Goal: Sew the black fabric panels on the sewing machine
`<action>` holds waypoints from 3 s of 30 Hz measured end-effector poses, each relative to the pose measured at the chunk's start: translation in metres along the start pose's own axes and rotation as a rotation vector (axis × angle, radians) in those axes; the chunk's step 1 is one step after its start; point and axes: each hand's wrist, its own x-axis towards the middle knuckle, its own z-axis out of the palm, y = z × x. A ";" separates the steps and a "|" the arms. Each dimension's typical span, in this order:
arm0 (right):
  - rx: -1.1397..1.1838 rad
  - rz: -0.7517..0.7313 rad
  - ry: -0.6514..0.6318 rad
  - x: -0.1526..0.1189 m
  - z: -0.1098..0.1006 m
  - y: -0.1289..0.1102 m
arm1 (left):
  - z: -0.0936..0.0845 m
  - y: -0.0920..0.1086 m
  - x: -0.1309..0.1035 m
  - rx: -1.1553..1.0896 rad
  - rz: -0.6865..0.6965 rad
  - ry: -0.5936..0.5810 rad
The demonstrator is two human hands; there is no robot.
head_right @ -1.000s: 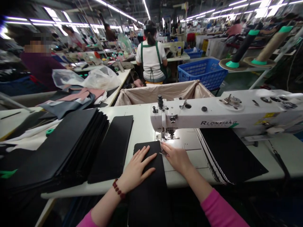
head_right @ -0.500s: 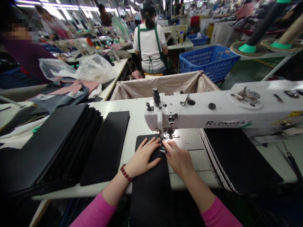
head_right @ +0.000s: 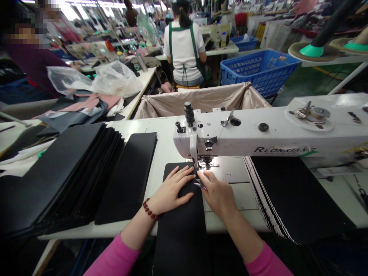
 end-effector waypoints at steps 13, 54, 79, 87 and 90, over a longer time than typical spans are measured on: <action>-0.089 0.023 0.007 -0.001 0.003 -0.001 | 0.002 -0.003 -0.001 -0.028 0.009 0.024; -0.087 0.024 0.048 -0.001 0.004 -0.002 | 0.003 -0.008 -0.003 0.024 -0.017 0.093; -0.049 0.019 0.055 -0.001 0.004 -0.002 | 0.002 -0.009 -0.005 0.017 -0.048 0.104; -0.048 0.023 0.057 -0.001 0.004 -0.001 | 0.006 -0.010 -0.004 0.013 -0.055 0.123; -0.049 0.015 0.051 -0.001 0.004 -0.001 | 0.006 -0.010 -0.004 0.009 -0.056 0.133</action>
